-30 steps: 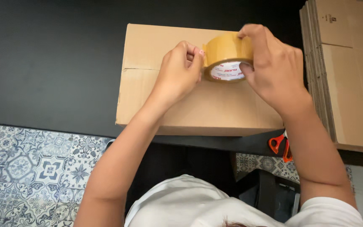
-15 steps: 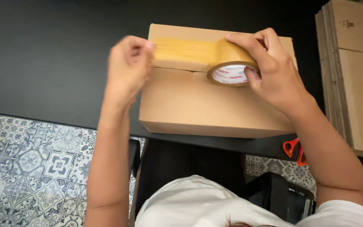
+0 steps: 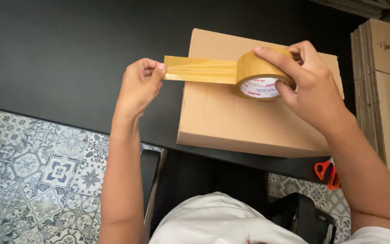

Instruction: The person assembles a cardboard box, applies adhesive tape along the top seam using a tape roll, cuts the tape with scissors, and repeats the process for a second box.

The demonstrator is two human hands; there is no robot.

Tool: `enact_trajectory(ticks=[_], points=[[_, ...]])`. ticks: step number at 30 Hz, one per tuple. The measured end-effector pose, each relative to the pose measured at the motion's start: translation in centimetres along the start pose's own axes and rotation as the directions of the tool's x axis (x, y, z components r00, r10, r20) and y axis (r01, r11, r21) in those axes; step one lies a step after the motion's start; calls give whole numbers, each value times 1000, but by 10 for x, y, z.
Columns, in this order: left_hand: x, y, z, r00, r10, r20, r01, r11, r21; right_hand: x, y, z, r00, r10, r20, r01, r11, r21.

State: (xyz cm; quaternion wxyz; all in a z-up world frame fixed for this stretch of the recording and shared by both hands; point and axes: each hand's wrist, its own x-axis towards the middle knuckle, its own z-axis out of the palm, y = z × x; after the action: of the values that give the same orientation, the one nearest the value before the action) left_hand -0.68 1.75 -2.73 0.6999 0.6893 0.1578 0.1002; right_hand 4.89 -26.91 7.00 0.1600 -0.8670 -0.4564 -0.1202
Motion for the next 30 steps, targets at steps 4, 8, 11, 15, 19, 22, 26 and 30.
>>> enact_trajectory(ticks=[4,8,11,15,19,22,26,30], points=[[5,-15,-3,1000,-17,12,17,1000,-23,1,-7,3,999,31,18,-30,998,-54],[11,-31,0,996,-84,25,86,993,-80,4,-12,4,997,60,38,-57,996,-62],[13,-36,1,994,-98,49,103,989,-108,4,-9,8,1000,18,11,-17,999,-45],[13,-39,4,988,-129,90,137,986,-91,5,-9,11,999,34,9,-34,999,-24],[17,-59,18,988,-105,109,122,981,-154,7,-11,12,999,45,8,-45,999,11],[15,-63,28,995,-73,74,77,995,-60,8,-12,13,999,52,-2,-51,998,39],[-1,-38,29,998,-43,39,36,984,174,7,-14,13,998,60,-7,-59,997,57],[-3,-53,30,995,95,-8,-91,970,226,5,-13,15,998,58,-20,-56,996,65]])
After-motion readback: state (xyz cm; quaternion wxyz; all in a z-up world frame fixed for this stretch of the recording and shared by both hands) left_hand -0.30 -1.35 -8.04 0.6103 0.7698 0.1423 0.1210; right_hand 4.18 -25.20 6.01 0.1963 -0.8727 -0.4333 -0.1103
